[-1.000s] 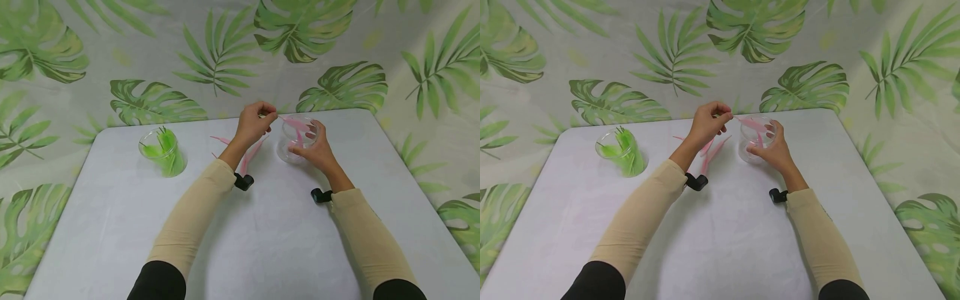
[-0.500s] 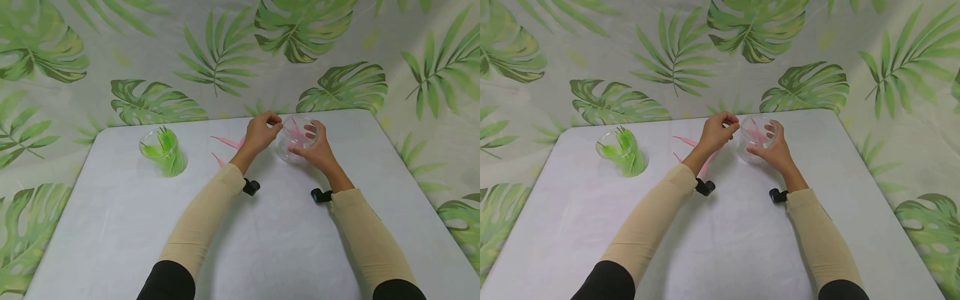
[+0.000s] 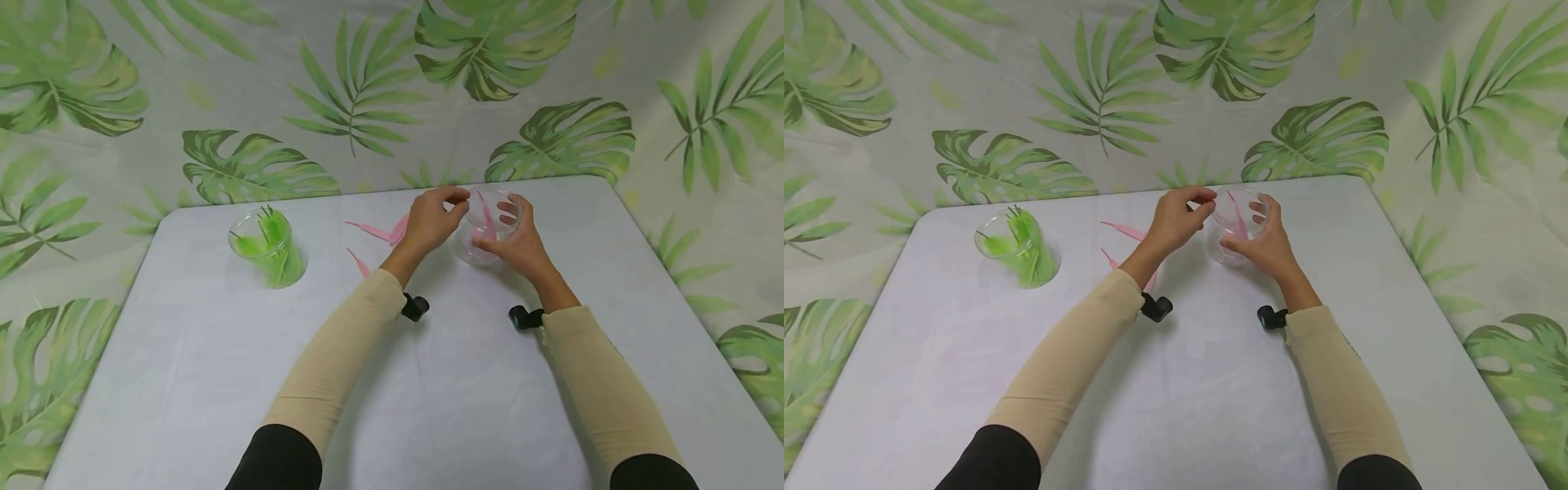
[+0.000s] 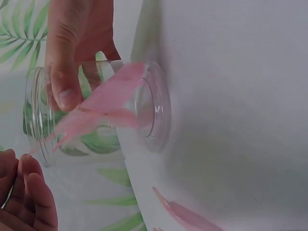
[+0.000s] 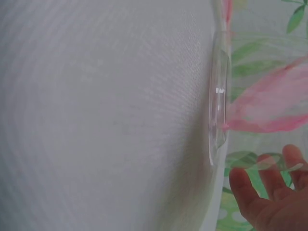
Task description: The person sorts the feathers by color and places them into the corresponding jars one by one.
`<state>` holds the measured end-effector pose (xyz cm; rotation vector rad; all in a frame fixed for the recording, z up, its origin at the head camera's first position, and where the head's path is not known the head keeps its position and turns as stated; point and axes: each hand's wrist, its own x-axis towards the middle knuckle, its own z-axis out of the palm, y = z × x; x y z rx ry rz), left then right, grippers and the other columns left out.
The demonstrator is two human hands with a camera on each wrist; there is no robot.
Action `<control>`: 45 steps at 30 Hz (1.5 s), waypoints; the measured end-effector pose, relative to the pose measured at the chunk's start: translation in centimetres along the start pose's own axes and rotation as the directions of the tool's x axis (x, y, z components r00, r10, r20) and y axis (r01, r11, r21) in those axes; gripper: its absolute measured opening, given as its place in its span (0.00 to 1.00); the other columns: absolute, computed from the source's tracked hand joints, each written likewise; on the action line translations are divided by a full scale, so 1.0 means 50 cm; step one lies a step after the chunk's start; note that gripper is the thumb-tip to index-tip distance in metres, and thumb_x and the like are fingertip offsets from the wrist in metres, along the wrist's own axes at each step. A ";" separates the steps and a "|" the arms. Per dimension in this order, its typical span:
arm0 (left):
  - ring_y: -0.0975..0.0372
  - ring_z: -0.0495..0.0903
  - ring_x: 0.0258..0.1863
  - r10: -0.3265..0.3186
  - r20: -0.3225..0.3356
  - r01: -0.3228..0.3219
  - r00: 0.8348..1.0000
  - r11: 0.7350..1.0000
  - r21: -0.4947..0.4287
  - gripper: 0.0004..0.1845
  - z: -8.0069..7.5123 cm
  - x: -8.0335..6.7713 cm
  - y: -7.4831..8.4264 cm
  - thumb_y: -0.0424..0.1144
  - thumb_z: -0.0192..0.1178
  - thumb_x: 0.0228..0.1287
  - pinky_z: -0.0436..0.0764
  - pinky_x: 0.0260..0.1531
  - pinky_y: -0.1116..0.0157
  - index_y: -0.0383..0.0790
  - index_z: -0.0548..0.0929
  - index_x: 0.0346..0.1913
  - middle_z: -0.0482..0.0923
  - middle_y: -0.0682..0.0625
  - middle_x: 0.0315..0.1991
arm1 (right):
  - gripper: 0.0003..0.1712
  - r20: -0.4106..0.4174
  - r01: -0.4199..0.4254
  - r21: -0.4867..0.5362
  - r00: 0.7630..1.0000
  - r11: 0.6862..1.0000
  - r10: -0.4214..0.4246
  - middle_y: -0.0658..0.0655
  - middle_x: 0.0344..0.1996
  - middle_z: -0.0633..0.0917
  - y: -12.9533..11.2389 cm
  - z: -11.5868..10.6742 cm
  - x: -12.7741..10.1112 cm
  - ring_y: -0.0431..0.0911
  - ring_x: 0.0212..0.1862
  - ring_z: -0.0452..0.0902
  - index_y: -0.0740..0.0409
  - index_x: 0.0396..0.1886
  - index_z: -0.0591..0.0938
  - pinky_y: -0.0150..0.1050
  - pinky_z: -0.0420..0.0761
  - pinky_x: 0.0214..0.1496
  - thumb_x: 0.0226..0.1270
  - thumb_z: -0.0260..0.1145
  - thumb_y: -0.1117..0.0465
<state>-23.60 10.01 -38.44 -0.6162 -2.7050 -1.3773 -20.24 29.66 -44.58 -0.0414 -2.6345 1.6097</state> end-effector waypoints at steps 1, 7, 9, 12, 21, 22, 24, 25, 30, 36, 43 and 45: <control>0.61 0.83 0.42 0.006 -0.001 -0.006 1.000 1.000 0.000 0.14 -0.002 0.000 0.001 0.42 0.59 0.70 0.79 0.41 0.71 0.47 0.85 0.55 0.87 0.53 0.49 | 0.65 0.000 0.002 0.000 1.000 1.000 -0.002 0.56 0.76 0.61 -0.001 0.001 0.000 0.55 0.76 0.57 0.48 0.78 0.42 0.58 0.65 0.74 0.54 0.78 0.50; 0.60 0.83 0.35 0.032 -0.023 -0.032 0.999 0.999 -0.011 0.17 -0.033 -0.010 -0.005 0.42 0.59 0.71 0.78 0.36 0.72 0.44 0.83 0.59 0.86 0.51 0.51 | 0.65 0.001 0.005 -0.001 1.000 1.000 -0.005 0.56 0.75 0.61 -0.003 0.006 0.002 0.55 0.76 0.57 0.47 0.78 0.42 0.58 0.65 0.74 0.54 0.79 0.52; 0.60 0.82 0.35 0.029 -0.039 -0.030 0.999 0.999 -0.014 0.16 -0.052 -0.015 -0.016 0.42 0.58 0.71 0.77 0.36 0.72 0.44 0.83 0.58 0.86 0.51 0.51 | 0.65 0.001 0.007 -0.003 1.000 1.000 -0.007 0.56 0.75 0.61 -0.004 0.008 0.003 0.54 0.76 0.57 0.47 0.78 0.42 0.57 0.65 0.75 0.53 0.79 0.51; 0.61 0.82 0.33 0.003 -0.048 -0.005 0.999 1.000 -0.031 0.14 -0.082 -0.020 -0.040 0.42 0.58 0.71 0.78 0.35 0.70 0.44 0.84 0.55 0.86 0.50 0.49 | 0.66 -0.005 0.002 -0.010 1.000 1.000 -0.002 0.56 0.76 0.61 -0.003 0.006 0.003 0.55 0.76 0.57 0.46 0.78 0.43 0.58 0.65 0.74 0.52 0.80 0.50; 0.60 0.84 0.27 -0.123 0.019 0.123 0.992 0.992 -0.006 0.12 -0.154 -0.038 -0.127 0.42 0.56 0.71 0.80 0.31 0.65 0.41 0.85 0.48 0.85 0.47 0.44 | 0.67 -0.002 -0.025 -0.025 1.000 0.999 0.025 0.55 0.77 0.60 0.000 0.002 0.002 0.55 0.77 0.56 0.45 0.78 0.41 0.59 0.66 0.74 0.51 0.80 0.48; 0.59 0.84 0.28 -0.153 0.040 0.152 0.987 0.988 0.023 0.12 -0.161 -0.042 -0.135 0.43 0.56 0.71 0.80 0.32 0.65 0.41 0.85 0.48 0.85 0.47 0.44 | 0.67 -0.001 -0.025 -0.026 1.000 0.999 0.025 0.55 0.77 0.60 0.000 0.002 0.002 0.55 0.77 0.56 0.45 0.78 0.41 0.59 0.65 0.74 0.52 0.80 0.49; 0.59 0.83 0.30 -0.221 0.074 0.213 0.972 0.971 0.108 0.13 -0.174 -0.052 -0.150 0.44 0.55 0.71 0.79 0.32 0.65 0.41 0.85 0.47 0.85 0.47 0.43 | 0.67 0.000 -0.026 -0.028 1.000 0.999 0.026 0.55 0.76 0.60 -0.001 0.002 0.001 0.55 0.77 0.56 0.45 0.78 0.41 0.59 0.65 0.74 0.52 0.80 0.50; 0.60 0.81 0.31 -0.260 0.081 0.244 0.962 0.956 0.164 0.13 -0.180 -0.057 -0.156 0.44 0.55 0.70 0.78 0.32 0.65 0.42 0.85 0.46 0.85 0.48 0.41 | 0.67 -0.001 -0.025 -0.029 1.000 0.999 0.025 0.55 0.76 0.60 -0.002 0.002 0.001 0.55 0.77 0.56 0.45 0.78 0.41 0.59 0.65 0.74 0.52 0.80 0.50; 0.60 0.71 0.27 -0.464 0.037 0.413 0.885 0.819 0.398 0.11 -0.203 -0.081 -0.191 0.43 0.54 0.67 0.69 0.23 0.66 0.44 0.81 0.30 0.75 0.53 0.27 | 0.67 0.002 -0.021 -0.030 1.000 0.999 0.022 0.56 0.76 0.60 -0.007 0.001 -0.001 0.56 0.77 0.56 0.46 0.78 0.41 0.60 0.65 0.74 0.52 0.80 0.48; 0.56 0.70 0.29 -0.529 0.000 0.460 0.849 0.739 0.492 0.09 -0.212 -0.112 -0.235 0.41 0.54 0.60 0.70 0.25 0.61 0.42 0.72 0.26 0.70 0.49 0.27 | 0.67 0.008 -0.025 -0.037 1.000 0.999 0.025 0.57 0.76 0.59 -0.005 0.001 -0.001 0.56 0.77 0.56 0.47 0.78 0.41 0.59 0.66 0.74 0.52 0.79 0.48; 0.56 0.74 0.30 -0.533 -0.011 0.444 0.846 0.693 0.568 0.13 -0.192 -0.108 -0.243 0.47 0.58 0.61 0.76 0.27 0.58 0.43 0.73 0.25 0.76 0.48 0.28 | 0.67 -0.002 -0.009 -0.040 1.000 0.999 0.009 0.57 0.76 0.60 -0.003 0.001 0.002 0.57 0.77 0.57 0.47 0.78 0.42 0.60 0.66 0.73 0.52 0.80 0.48; 0.56 0.76 0.31 -0.538 -0.026 0.443 0.843 0.664 0.602 0.10 -0.184 -0.101 -0.239 0.45 0.59 0.60 0.80 0.30 0.55 0.43 0.77 0.27 0.80 0.47 0.31 | 0.67 -0.001 -0.011 -0.040 1.000 0.999 0.011 0.57 0.76 0.60 -0.003 0.001 0.003 0.57 0.76 0.57 0.47 0.78 0.42 0.59 0.66 0.74 0.52 0.80 0.48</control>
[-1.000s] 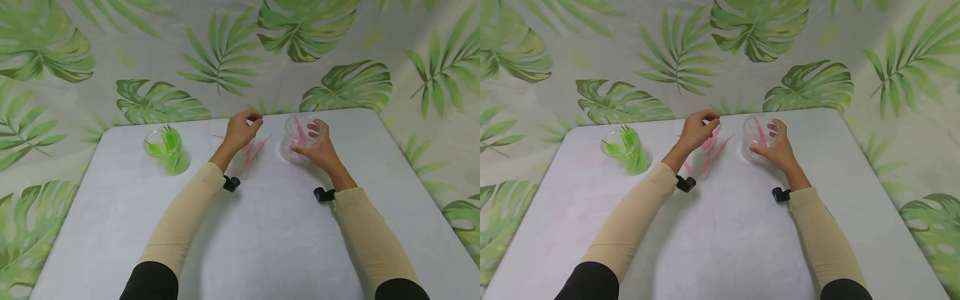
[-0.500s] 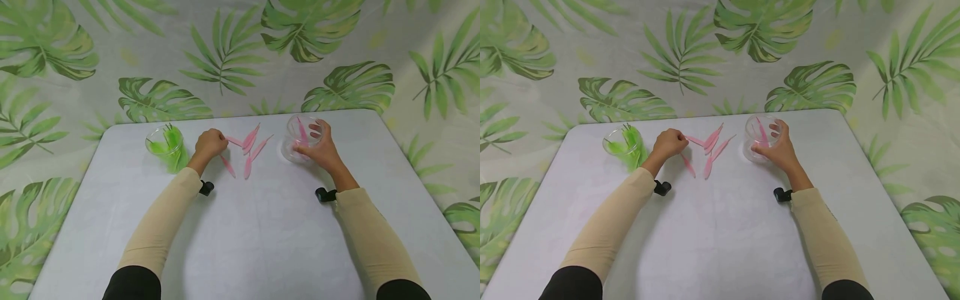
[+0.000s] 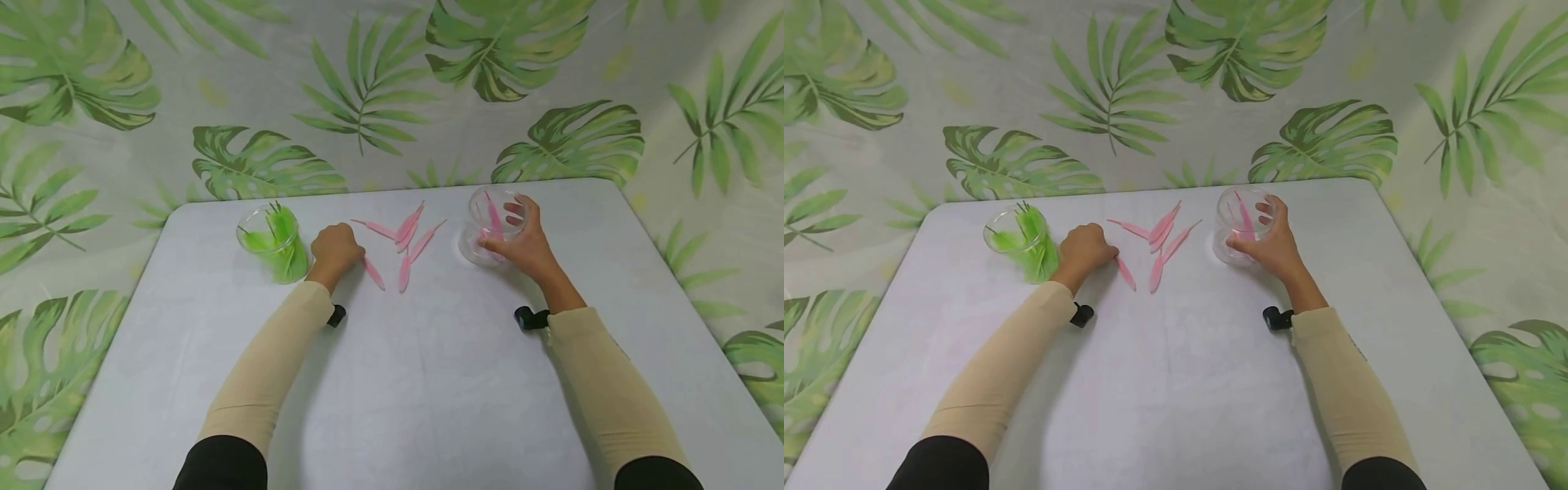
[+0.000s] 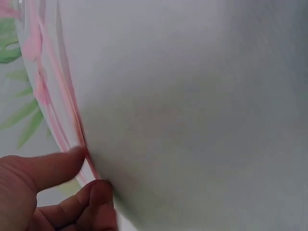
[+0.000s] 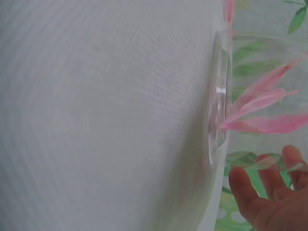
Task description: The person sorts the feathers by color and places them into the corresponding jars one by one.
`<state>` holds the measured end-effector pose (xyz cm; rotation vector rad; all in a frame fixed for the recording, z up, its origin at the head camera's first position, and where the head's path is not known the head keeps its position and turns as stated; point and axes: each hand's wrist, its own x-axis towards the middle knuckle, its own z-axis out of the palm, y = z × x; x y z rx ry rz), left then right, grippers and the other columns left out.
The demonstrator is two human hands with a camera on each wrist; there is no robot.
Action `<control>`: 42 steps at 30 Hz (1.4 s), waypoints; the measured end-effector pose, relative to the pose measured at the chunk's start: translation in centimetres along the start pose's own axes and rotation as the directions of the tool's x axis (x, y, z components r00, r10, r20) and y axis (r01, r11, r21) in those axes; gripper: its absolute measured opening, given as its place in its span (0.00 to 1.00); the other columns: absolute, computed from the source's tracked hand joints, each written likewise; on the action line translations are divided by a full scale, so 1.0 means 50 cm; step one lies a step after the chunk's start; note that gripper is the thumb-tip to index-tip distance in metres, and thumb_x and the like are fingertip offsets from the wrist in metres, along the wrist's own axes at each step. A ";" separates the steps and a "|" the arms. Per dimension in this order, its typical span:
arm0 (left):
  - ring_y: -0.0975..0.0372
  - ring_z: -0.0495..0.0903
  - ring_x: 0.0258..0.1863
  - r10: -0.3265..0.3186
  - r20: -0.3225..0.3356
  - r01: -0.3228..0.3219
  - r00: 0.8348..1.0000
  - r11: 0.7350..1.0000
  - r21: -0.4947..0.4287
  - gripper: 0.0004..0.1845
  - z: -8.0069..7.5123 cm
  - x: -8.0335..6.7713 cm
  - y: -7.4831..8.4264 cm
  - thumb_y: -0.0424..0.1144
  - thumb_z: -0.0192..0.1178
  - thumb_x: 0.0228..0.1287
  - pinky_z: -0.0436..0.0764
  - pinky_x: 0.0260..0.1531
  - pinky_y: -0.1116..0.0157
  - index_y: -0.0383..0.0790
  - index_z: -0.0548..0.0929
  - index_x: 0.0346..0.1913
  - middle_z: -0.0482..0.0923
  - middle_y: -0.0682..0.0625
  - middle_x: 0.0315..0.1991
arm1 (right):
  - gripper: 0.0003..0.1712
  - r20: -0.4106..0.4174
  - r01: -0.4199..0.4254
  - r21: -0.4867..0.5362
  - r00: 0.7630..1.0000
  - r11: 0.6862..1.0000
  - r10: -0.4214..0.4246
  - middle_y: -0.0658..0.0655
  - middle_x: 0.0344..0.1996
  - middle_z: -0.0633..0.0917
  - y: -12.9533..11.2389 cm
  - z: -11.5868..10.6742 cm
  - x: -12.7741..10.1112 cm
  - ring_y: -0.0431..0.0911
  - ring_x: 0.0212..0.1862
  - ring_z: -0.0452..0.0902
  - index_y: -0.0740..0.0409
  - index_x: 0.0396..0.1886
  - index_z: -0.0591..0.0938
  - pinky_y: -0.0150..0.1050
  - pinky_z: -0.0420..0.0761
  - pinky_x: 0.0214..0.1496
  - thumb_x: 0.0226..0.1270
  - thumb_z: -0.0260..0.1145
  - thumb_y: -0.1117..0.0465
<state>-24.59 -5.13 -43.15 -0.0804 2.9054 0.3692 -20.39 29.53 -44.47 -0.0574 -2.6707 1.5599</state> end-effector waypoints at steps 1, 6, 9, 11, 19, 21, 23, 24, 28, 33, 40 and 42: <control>0.56 0.78 0.31 0.000 0.000 0.000 1.000 1.000 0.019 0.09 0.001 0.000 0.005 0.43 0.60 0.60 0.82 0.32 0.54 0.42 0.78 0.28 0.82 0.47 0.32 | 0.67 0.000 -0.001 0.003 1.000 1.000 0.001 0.57 0.76 0.60 -0.001 0.000 0.000 0.57 0.76 0.57 0.47 0.78 0.42 0.59 0.66 0.74 0.52 0.80 0.48; 0.54 0.84 0.35 0.012 -0.024 -0.011 1.000 0.997 0.071 0.07 0.006 0.000 0.024 0.36 0.57 0.61 0.85 0.33 0.53 0.39 0.84 0.33 0.86 0.44 0.36 | 0.66 0.001 -0.010 0.002 1.000 1.000 0.010 0.58 0.76 0.60 -0.003 -0.001 -0.001 0.57 0.76 0.57 0.47 0.78 0.42 0.59 0.66 0.73 0.53 0.79 0.50; 0.53 0.86 0.38 0.025 -0.028 -0.022 0.999 0.996 0.086 0.07 0.008 -0.002 0.031 0.35 0.55 0.62 0.85 0.33 0.53 0.39 0.84 0.32 0.86 0.44 0.36 | 0.66 0.001 -0.016 -0.004 1.000 1.000 0.016 0.57 0.76 0.60 -0.003 -0.002 -0.001 0.57 0.76 0.57 0.47 0.78 0.41 0.59 0.66 0.74 0.53 0.79 0.50; 0.52 0.86 0.38 0.038 -0.027 -0.036 0.999 0.995 0.090 0.07 0.009 -0.003 0.032 0.35 0.55 0.62 0.85 0.34 0.53 0.39 0.84 0.32 0.86 0.43 0.36 | 0.67 0.001 -0.018 -0.007 1.000 1.000 0.018 0.57 0.76 0.60 -0.003 -0.002 -0.002 0.56 0.77 0.57 0.47 0.78 0.41 0.59 0.66 0.74 0.53 0.79 0.50; 0.57 0.75 0.28 0.088 -0.029 -0.087 0.996 0.995 0.057 0.09 0.014 -0.003 0.013 0.36 0.53 0.60 0.80 0.27 0.55 0.43 0.74 0.23 0.77 0.47 0.27 | 0.68 0.005 -0.015 0.001 1.000 1.000 0.015 0.56 0.76 0.60 -0.001 0.000 -0.003 0.56 0.77 0.56 0.46 0.78 0.40 0.59 0.66 0.74 0.52 0.80 0.48; 0.57 0.73 0.28 0.087 -0.034 -0.086 0.996 0.996 0.018 0.10 0.014 -0.001 0.009 0.37 0.51 0.63 0.78 0.26 0.56 0.42 0.73 0.23 0.76 0.47 0.27 | 0.68 0.006 -0.010 0.006 1.000 1.000 0.010 0.56 0.77 0.59 -0.001 0.001 -0.002 0.56 0.77 0.56 0.46 0.78 0.40 0.59 0.66 0.74 0.51 0.80 0.48; 0.55 0.75 0.30 0.079 -0.054 -0.081 0.995 0.996 -0.037 0.10 0.012 0.003 0.007 0.37 0.49 0.64 0.80 0.29 0.55 0.40 0.76 0.26 0.79 0.46 0.30 | 0.68 0.006 -0.009 0.008 1.000 1.000 0.009 0.56 0.76 0.60 -0.002 0.001 -0.002 0.56 0.77 0.57 0.46 0.78 0.40 0.59 0.66 0.74 0.51 0.80 0.47; 0.54 0.78 0.32 0.075 -0.066 -0.080 0.995 0.994 -0.073 0.10 0.011 0.004 0.006 0.37 0.49 0.65 0.81 0.32 0.54 0.39 0.78 0.30 0.81 0.45 0.33 | 0.68 0.006 -0.012 0.009 1.000 1.000 0.012 0.56 0.76 0.60 -0.002 0.000 -0.001 0.56 0.77 0.57 0.46 0.78 0.40 0.59 0.66 0.74 0.51 0.80 0.47; 0.48 0.83 0.48 0.060 -0.113 -0.082 0.992 0.975 -0.206 0.16 0.002 0.007 0.006 0.38 0.49 0.68 0.82 0.45 0.50 0.38 0.80 0.53 0.84 0.42 0.51 | 0.68 0.002 -0.011 0.009 1.000 1.000 0.011 0.57 0.76 0.60 -0.001 -0.001 -0.001 0.57 0.76 0.57 0.46 0.78 0.41 0.59 0.66 0.73 0.51 0.80 0.47; 0.51 0.82 0.48 0.094 -0.108 -0.126 0.990 0.932 -0.340 0.21 -0.010 0.008 0.006 0.39 0.50 0.70 0.81 0.45 0.55 0.40 0.79 0.62 0.83 0.42 0.55 | 0.68 0.007 -0.010 0.013 1.000 1.000 0.010 0.56 0.76 0.60 0.000 -0.001 -0.002 0.56 0.76 0.57 0.47 0.78 0.41 0.59 0.66 0.73 0.51 0.80 0.48; 0.57 0.79 0.38 0.153 -0.085 -0.175 0.985 0.845 -0.505 0.20 -0.027 0.007 0.011 0.38 0.49 0.69 0.74 0.37 0.65 0.41 0.82 0.60 0.86 0.44 0.48 | 0.68 0.007 -0.008 0.011 1.000 1.000 0.008 0.56 0.76 0.60 0.000 -0.002 -0.001 0.55 0.76 0.57 0.48 0.78 0.41 0.59 0.66 0.74 0.51 0.80 0.48; 0.58 0.79 0.35 0.165 -0.087 -0.186 0.982 0.816 -0.547 0.19 -0.032 0.005 0.014 0.37 0.50 0.69 0.73 0.34 0.66 0.39 0.81 0.58 0.85 0.44 0.45 | 0.68 0.006 -0.004 0.011 1.000 1.000 0.004 0.57 0.76 0.60 0.001 -0.002 -0.001 0.56 0.76 0.57 0.48 0.78 0.41 0.59 0.66 0.74 0.51 0.80 0.49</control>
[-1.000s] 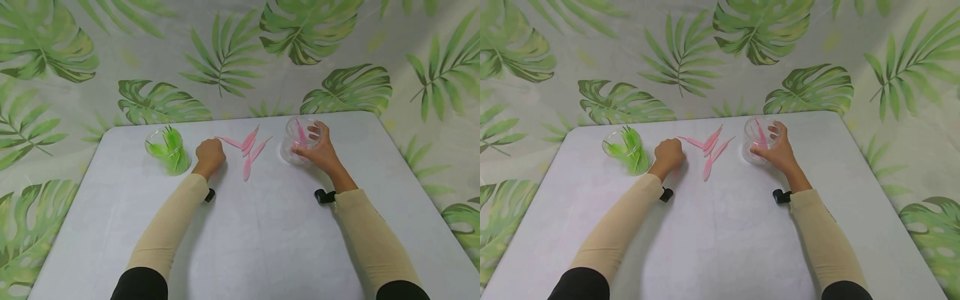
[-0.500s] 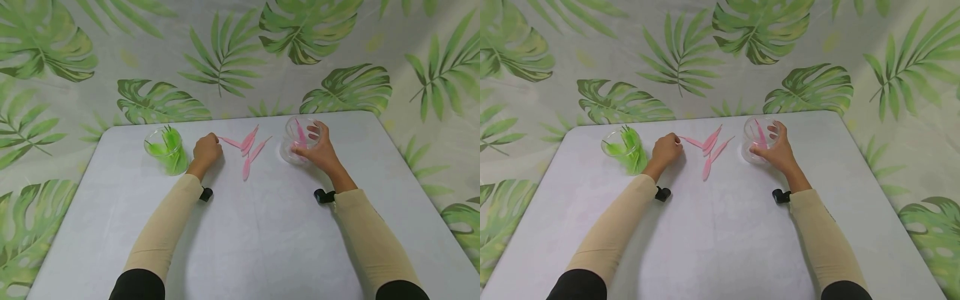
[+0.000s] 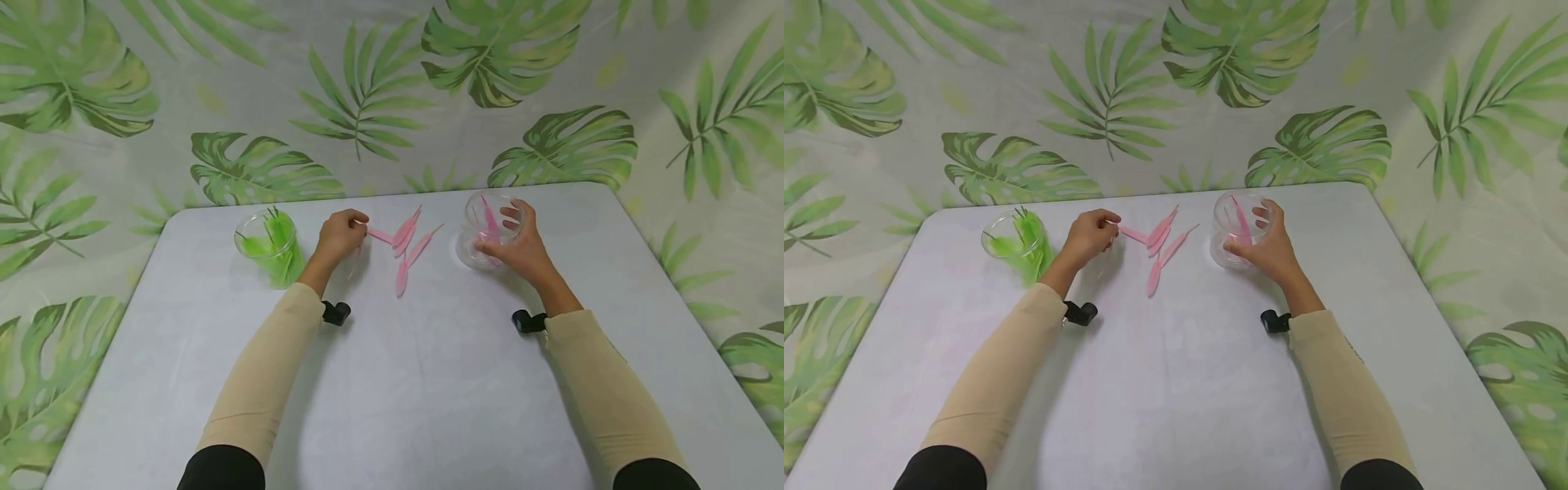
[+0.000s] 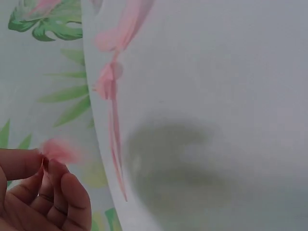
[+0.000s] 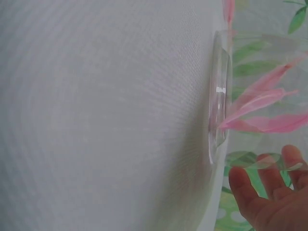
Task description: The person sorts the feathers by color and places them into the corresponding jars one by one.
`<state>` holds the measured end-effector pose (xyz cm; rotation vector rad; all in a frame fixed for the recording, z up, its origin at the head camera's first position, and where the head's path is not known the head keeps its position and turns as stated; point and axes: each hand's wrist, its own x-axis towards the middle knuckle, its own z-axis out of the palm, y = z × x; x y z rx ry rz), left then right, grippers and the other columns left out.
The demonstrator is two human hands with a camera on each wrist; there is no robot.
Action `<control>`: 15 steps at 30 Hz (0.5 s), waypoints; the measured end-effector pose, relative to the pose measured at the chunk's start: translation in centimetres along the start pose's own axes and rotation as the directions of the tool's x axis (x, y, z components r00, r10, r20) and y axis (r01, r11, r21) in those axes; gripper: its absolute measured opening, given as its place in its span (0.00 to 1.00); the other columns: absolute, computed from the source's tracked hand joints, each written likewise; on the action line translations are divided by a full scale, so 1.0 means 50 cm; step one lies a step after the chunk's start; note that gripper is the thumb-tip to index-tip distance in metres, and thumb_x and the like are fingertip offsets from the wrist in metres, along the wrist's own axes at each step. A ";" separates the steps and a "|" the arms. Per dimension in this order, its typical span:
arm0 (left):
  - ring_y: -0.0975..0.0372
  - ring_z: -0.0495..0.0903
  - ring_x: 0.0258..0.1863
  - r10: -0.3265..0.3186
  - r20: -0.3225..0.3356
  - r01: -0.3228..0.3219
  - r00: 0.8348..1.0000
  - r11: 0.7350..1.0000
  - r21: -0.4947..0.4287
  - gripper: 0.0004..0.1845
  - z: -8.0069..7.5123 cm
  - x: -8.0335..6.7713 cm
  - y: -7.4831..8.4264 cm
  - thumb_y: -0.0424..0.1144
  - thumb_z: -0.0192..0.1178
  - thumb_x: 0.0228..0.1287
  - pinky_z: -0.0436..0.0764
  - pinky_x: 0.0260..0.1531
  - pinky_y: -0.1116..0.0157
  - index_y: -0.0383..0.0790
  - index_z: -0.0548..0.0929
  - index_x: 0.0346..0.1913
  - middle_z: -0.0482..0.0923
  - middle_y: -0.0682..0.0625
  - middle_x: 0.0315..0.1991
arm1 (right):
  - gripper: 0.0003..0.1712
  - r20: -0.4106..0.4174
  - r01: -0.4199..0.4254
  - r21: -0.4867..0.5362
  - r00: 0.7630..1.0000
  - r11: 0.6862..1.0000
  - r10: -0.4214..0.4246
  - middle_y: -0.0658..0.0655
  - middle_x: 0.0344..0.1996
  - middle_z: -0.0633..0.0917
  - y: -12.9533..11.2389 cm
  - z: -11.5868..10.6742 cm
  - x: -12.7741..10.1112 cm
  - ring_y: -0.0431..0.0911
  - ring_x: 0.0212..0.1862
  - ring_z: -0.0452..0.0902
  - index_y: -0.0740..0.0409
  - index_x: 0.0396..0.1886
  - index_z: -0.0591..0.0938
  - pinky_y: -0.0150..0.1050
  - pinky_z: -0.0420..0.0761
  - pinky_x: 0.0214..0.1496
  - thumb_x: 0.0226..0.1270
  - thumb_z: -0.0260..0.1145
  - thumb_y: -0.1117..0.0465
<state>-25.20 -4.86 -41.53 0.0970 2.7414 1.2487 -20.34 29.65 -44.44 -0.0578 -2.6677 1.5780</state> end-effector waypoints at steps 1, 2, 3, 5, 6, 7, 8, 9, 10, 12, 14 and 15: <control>0.59 0.79 0.33 0.006 0.003 -0.006 1.000 1.000 -0.026 0.18 -0.001 -0.001 0.003 0.37 0.51 0.69 0.73 0.32 0.67 0.38 0.81 0.57 0.85 0.44 0.43 | 0.68 -0.001 0.002 0.000 1.000 1.000 -0.002 0.57 0.76 0.60 0.001 0.000 0.000 0.56 0.76 0.57 0.48 0.78 0.41 0.59 0.66 0.74 0.51 0.80 0.49; 0.59 0.79 0.32 0.011 0.003 -0.011 1.000 0.999 -0.052 0.17 -0.002 -0.002 0.005 0.37 0.52 0.69 0.74 0.31 0.67 0.38 0.81 0.57 0.84 0.44 0.42 | 0.68 0.000 0.004 -0.001 1.000 1.000 -0.004 0.57 0.76 0.60 0.001 0.000 0.001 0.56 0.76 0.57 0.48 0.78 0.41 0.59 0.66 0.74 0.51 0.80 0.49; 0.60 0.79 0.31 0.020 0.002 -0.020 1.000 0.997 -0.078 0.17 -0.003 -0.004 0.008 0.36 0.53 0.69 0.74 0.30 0.68 0.37 0.80 0.56 0.83 0.44 0.41 | 0.68 0.000 0.006 -0.001 1.000 1.000 -0.006 0.57 0.76 0.60 0.002 0.000 0.001 0.55 0.76 0.57 0.48 0.78 0.41 0.59 0.66 0.74 0.51 0.80 0.49; 0.62 0.78 0.29 0.036 0.003 -0.035 0.999 0.991 -0.132 0.16 -0.005 -0.007 0.015 0.37 0.54 0.69 0.76 0.29 0.69 0.35 0.80 0.55 0.83 0.44 0.40 | 0.68 -0.001 0.008 -0.001 1.000 1.000 -0.008 0.57 0.76 0.60 0.003 0.001 0.002 0.55 0.76 0.57 0.48 0.78 0.41 0.59 0.66 0.74 0.51 0.80 0.49; 0.62 0.78 0.28 0.045 0.004 -0.044 0.999 0.987 -0.155 0.15 -0.006 -0.008 0.018 0.37 0.55 0.69 0.76 0.28 0.70 0.35 0.80 0.54 0.83 0.43 0.41 | 0.68 -0.001 0.007 -0.003 1.000 1.000 -0.007 0.57 0.76 0.60 0.003 0.001 0.002 0.55 0.76 0.57 0.48 0.78 0.41 0.59 0.66 0.74 0.51 0.80 0.49; 0.63 0.78 0.27 0.055 0.004 -0.053 0.998 0.982 -0.179 0.14 -0.006 -0.010 0.021 0.37 0.56 0.69 0.77 0.28 0.70 0.35 0.80 0.53 0.84 0.41 0.42 | 0.68 -0.002 0.006 -0.005 1.000 1.000 -0.006 0.56 0.76 0.60 0.004 0.001 0.002 0.55 0.76 0.57 0.48 0.78 0.41 0.59 0.66 0.74 0.51 0.80 0.49; 0.63 0.78 0.27 0.060 0.006 -0.058 0.998 0.978 -0.200 0.13 -0.007 -0.011 0.024 0.37 0.57 0.69 0.77 0.28 0.71 0.35 0.80 0.52 0.84 0.39 0.43 | 0.68 -0.002 0.005 -0.006 1.000 1.000 -0.005 0.56 0.76 0.60 0.004 0.001 0.002 0.55 0.76 0.57 0.47 0.78 0.41 0.59 0.66 0.74 0.51 0.80 0.49; 0.62 0.78 0.27 0.066 0.011 -0.062 0.998 0.974 -0.217 0.13 -0.008 -0.012 0.027 0.37 0.58 0.69 0.77 0.28 0.71 0.35 0.80 0.51 0.85 0.38 0.44 | 0.68 -0.002 0.004 -0.004 1.000 1.000 -0.004 0.57 0.76 0.60 0.004 0.001 0.002 0.55 0.76 0.57 0.47 0.78 0.42 0.59 0.66 0.74 0.51 0.80 0.48; 0.62 0.79 0.28 0.068 0.016 -0.062 0.998 0.971 -0.231 0.12 -0.009 -0.013 0.030 0.38 0.58 0.69 0.77 0.29 0.71 0.36 0.80 0.50 0.85 0.38 0.45 | 0.68 -0.003 0.003 -0.005 1.000 1.000 -0.003 0.56 0.76 0.60 0.003 0.001 0.001 0.55 0.76 0.57 0.47 0.78 0.42 0.59 0.66 0.74 0.51 0.80 0.48; 0.59 0.80 0.30 0.069 0.026 -0.061 0.997 0.966 -0.252 0.10 -0.011 -0.014 0.034 0.38 0.59 0.69 0.78 0.30 0.71 0.37 0.80 0.48 0.85 0.37 0.46 | 0.67 -0.003 0.003 -0.005 1.000 1.000 -0.003 0.56 0.76 0.60 0.003 0.000 0.001 0.55 0.76 0.57 0.47 0.78 0.42 0.59 0.66 0.74 0.51 0.80 0.48; 0.56 0.81 0.33 0.071 0.034 -0.060 0.997 0.963 -0.263 0.09 -0.014 -0.016 0.039 0.39 0.59 0.69 0.80 0.32 0.68 0.38 0.80 0.47 0.86 0.39 0.46 | 0.67 -0.004 0.003 -0.005 1.000 1.000 -0.003 0.56 0.76 0.61 0.002 0.000 0.000 0.55 0.76 0.57 0.47 0.78 0.42 0.59 0.66 0.74 0.51 0.80 0.48; 0.54 0.82 0.35 0.076 0.034 -0.064 0.997 0.963 -0.260 0.09 -0.017 -0.017 0.041 0.39 0.59 0.70 0.80 0.33 0.67 0.38 0.80 0.46 0.85 0.40 0.46 | 0.67 -0.005 0.005 -0.005 1.000 1.000 -0.005 0.56 0.76 0.61 0.002 0.000 0.000 0.55 0.76 0.57 0.47 0.78 0.42 0.59 0.65 0.74 0.51 0.80 0.48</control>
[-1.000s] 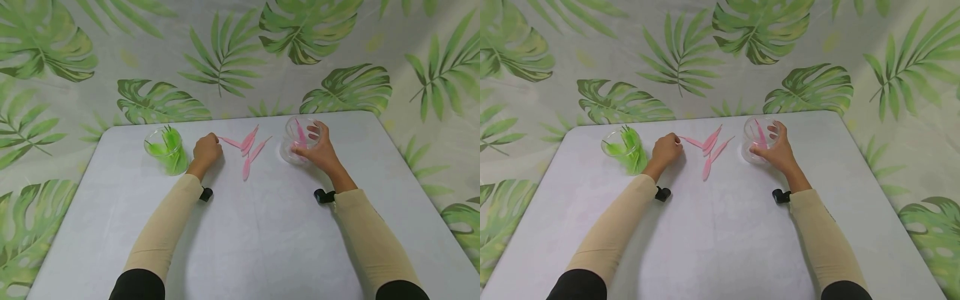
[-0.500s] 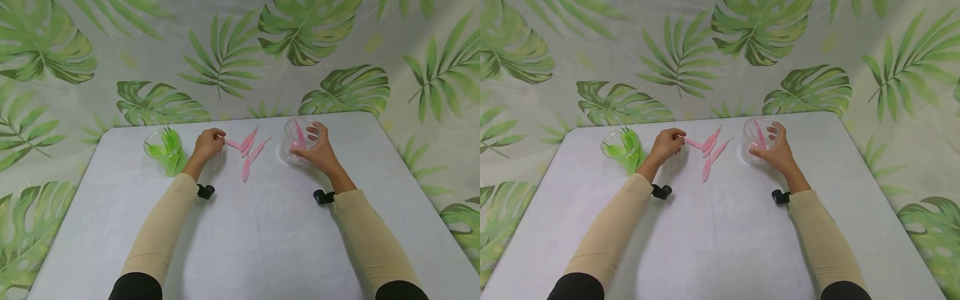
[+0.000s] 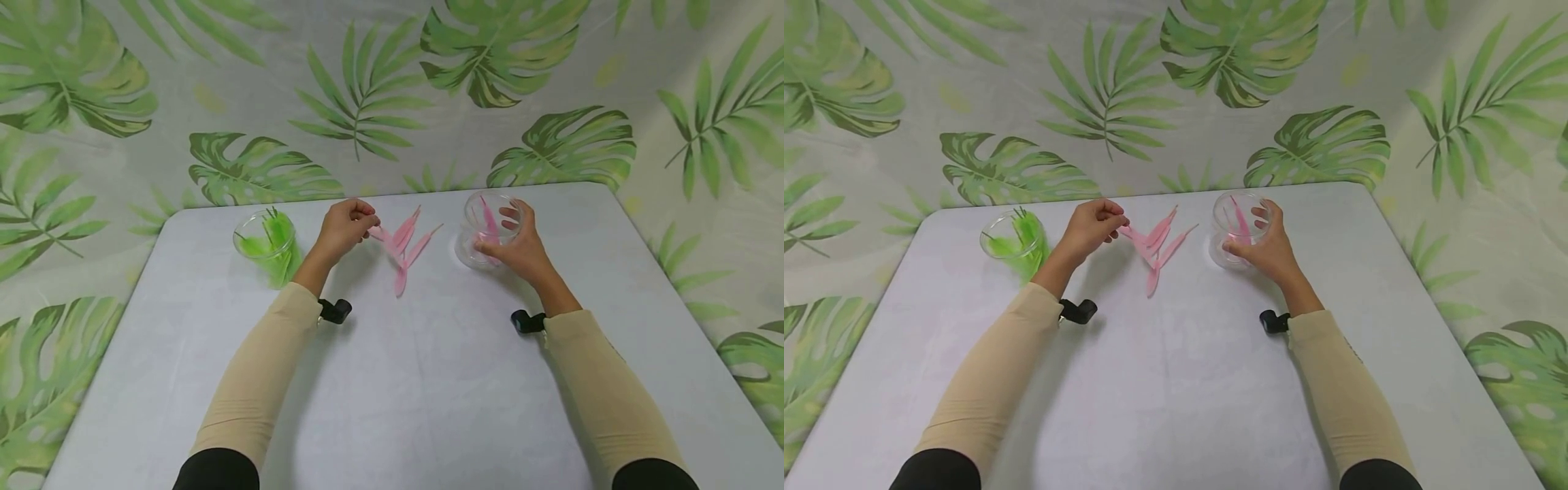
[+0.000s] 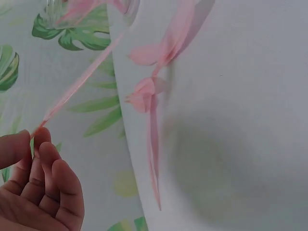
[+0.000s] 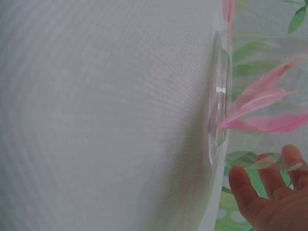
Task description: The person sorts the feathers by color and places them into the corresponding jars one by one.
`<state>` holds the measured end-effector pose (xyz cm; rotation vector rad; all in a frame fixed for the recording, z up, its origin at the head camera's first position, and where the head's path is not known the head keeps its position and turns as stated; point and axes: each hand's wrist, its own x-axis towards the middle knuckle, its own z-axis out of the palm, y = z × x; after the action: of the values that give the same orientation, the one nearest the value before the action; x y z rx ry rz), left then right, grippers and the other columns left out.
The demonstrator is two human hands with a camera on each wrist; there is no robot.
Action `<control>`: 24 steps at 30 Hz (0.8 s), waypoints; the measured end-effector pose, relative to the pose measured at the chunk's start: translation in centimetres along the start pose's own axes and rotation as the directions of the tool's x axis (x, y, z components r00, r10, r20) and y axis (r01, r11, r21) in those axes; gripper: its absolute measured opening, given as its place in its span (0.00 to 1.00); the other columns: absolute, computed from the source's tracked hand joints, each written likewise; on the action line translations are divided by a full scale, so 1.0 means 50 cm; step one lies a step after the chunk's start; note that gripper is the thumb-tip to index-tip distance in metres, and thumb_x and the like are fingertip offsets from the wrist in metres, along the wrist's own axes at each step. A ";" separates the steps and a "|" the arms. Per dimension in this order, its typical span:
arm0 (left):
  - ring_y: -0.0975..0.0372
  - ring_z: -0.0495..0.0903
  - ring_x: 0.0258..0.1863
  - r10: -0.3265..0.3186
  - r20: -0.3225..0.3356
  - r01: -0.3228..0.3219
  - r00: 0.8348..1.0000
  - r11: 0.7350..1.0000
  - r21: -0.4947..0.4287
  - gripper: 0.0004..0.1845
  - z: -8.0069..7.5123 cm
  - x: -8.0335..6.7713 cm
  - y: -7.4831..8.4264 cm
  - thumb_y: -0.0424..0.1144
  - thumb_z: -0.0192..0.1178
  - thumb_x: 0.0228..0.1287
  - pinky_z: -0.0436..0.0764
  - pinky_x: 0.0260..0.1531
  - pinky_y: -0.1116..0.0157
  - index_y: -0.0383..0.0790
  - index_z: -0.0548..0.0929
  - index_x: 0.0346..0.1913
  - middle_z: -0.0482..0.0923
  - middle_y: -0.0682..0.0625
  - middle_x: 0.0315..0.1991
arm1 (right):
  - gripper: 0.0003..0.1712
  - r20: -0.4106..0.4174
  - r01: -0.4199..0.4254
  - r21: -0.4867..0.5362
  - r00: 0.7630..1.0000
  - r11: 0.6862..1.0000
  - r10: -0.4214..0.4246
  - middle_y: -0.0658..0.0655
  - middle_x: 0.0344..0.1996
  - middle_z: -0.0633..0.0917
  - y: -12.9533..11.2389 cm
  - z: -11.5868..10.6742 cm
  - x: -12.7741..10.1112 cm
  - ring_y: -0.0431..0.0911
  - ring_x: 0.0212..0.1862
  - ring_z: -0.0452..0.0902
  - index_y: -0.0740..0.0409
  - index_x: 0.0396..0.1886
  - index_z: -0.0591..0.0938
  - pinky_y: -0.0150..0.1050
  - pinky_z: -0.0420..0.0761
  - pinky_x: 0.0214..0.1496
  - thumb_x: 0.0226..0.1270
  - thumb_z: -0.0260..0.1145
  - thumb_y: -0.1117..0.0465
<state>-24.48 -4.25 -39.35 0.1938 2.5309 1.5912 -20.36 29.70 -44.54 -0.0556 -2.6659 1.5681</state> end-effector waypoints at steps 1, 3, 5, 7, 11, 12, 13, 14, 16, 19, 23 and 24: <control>0.52 0.82 0.37 0.005 -0.002 -0.005 1.000 1.000 0.001 0.09 -0.003 -0.001 0.003 0.40 0.59 0.70 0.81 0.34 0.66 0.39 0.80 0.46 0.85 0.41 0.46 | 0.67 0.000 -0.001 -0.002 1.000 1.000 0.001 0.56 0.76 0.61 0.000 0.000 0.000 0.55 0.76 0.57 0.47 0.78 0.42 0.59 0.66 0.74 0.51 0.80 0.48; 0.51 0.82 0.39 0.018 -0.016 -0.018 1.000 1.000 0.005 0.09 -0.011 -0.002 0.013 0.40 0.60 0.70 0.81 0.36 0.65 0.39 0.80 0.46 0.84 0.43 0.45 | 0.67 0.000 0.001 -0.006 1.000 1.000 -0.001 0.56 0.76 0.61 0.001 0.000 0.000 0.55 0.76 0.57 0.47 0.78 0.42 0.59 0.66 0.74 0.51 0.80 0.48; 0.51 0.82 0.40 0.038 -0.040 -0.038 0.998 0.999 0.009 0.09 -0.022 -0.002 0.024 0.41 0.60 0.70 0.81 0.37 0.65 0.40 0.81 0.47 0.83 0.44 0.44 | 0.67 -0.001 0.003 -0.011 1.000 1.000 -0.003 0.56 0.76 0.61 0.001 0.000 0.000 0.55 0.76 0.57 0.47 0.78 0.42 0.59 0.65 0.74 0.52 0.80 0.48; 0.53 0.81 0.38 0.050 -0.059 -0.051 0.997 0.999 -0.012 0.10 -0.034 -0.002 0.037 0.41 0.59 0.70 0.81 0.39 0.64 0.40 0.81 0.47 0.82 0.47 0.43 | 0.67 -0.001 0.005 -0.017 1.000 1.000 -0.005 0.56 0.76 0.61 0.001 0.000 0.000 0.55 0.76 0.57 0.47 0.78 0.42 0.59 0.65 0.74 0.52 0.79 0.47; 0.60 0.79 0.33 0.080 -0.087 -0.085 0.993 0.994 -0.061 0.10 -0.048 -0.002 0.058 0.42 0.59 0.70 0.81 0.40 0.62 0.41 0.81 0.48 0.81 0.50 0.40 | 0.67 -0.001 0.002 -0.024 1.000 1.000 -0.002 0.56 0.76 0.61 0.002 0.000 -0.001 0.55 0.76 0.57 0.46 0.78 0.42 0.59 0.65 0.74 0.52 0.79 0.46; 0.59 0.79 0.34 0.089 -0.096 -0.096 0.991 0.992 -0.076 0.10 -0.049 -0.002 0.061 0.42 0.60 0.70 0.81 0.40 0.62 0.40 0.81 0.48 0.80 0.52 0.39 | 0.67 -0.001 0.001 -0.024 1.000 1.000 -0.001 0.56 0.76 0.61 0.002 0.000 -0.001 0.55 0.76 0.57 0.46 0.78 0.42 0.60 0.65 0.74 0.52 0.79 0.46; 0.58 0.79 0.34 0.097 -0.105 -0.106 0.990 0.991 -0.085 0.10 -0.050 -0.003 0.064 0.42 0.60 0.70 0.80 0.38 0.65 0.40 0.81 0.48 0.80 0.52 0.39 | 0.67 -0.001 0.000 -0.023 1.000 1.000 0.000 0.56 0.76 0.61 0.002 0.000 -0.001 0.55 0.76 0.57 0.46 0.78 0.42 0.60 0.65 0.74 0.52 0.79 0.46; 0.57 0.80 0.34 0.106 -0.114 -0.117 0.988 0.989 -0.090 0.10 -0.049 -0.003 0.067 0.42 0.60 0.70 0.80 0.37 0.65 0.40 0.81 0.48 0.80 0.51 0.39 | 0.67 -0.001 0.001 -0.022 1.000 1.000 -0.001 0.56 0.76 0.61 0.002 0.000 -0.001 0.55 0.76 0.57 0.46 0.78 0.42 0.60 0.65 0.74 0.52 0.79 0.46; 0.56 0.80 0.34 0.118 -0.126 -0.131 0.985 0.986 -0.099 0.11 -0.049 -0.003 0.069 0.41 0.61 0.69 0.80 0.36 0.66 0.40 0.81 0.48 0.80 0.50 0.39 | 0.67 0.000 0.005 -0.019 1.000 1.000 -0.005 0.56 0.76 0.61 0.003 0.000 -0.001 0.55 0.76 0.57 0.46 0.78 0.42 0.60 0.65 0.74 0.52 0.79 0.47; 0.59 0.79 0.32 0.117 -0.127 -0.132 0.985 0.985 -0.113 0.11 -0.048 -0.003 0.073 0.42 0.61 0.69 0.80 0.36 0.68 0.40 0.81 0.48 0.82 0.48 0.40 | 0.66 0.001 0.008 -0.023 1.000 1.000 -0.008 0.56 0.76 0.61 0.003 -0.001 0.000 0.55 0.76 0.57 0.47 0.78 0.42 0.60 0.65 0.74 0.52 0.79 0.47; 0.63 0.78 0.30 0.108 -0.133 -0.127 0.985 0.981 -0.146 0.09 -0.056 0.000 0.083 0.43 0.62 0.68 0.80 0.36 0.68 0.43 0.81 0.46 0.82 0.54 0.37 | 0.66 0.001 0.005 -0.025 1.000 1.000 -0.005 0.56 0.75 0.61 0.001 0.000 0.000 0.55 0.76 0.57 0.47 0.78 0.42 0.60 0.65 0.74 0.52 0.79 0.48; 0.64 0.78 0.30 0.110 -0.141 -0.132 0.984 0.979 -0.155 0.09 -0.060 0.001 0.088 0.43 0.62 0.68 0.80 0.36 0.68 0.43 0.81 0.45 0.82 0.56 0.36 | 0.66 0.002 0.004 -0.025 1.000 1.000 -0.003 0.56 0.75 0.61 0.001 0.000 0.000 0.55 0.76 0.57 0.47 0.78 0.42 0.59 0.65 0.74 0.52 0.79 0.48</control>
<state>-24.94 -4.99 -34.10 0.2354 2.5100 1.9093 -20.35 29.71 -44.59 -0.0503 -2.6861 1.5345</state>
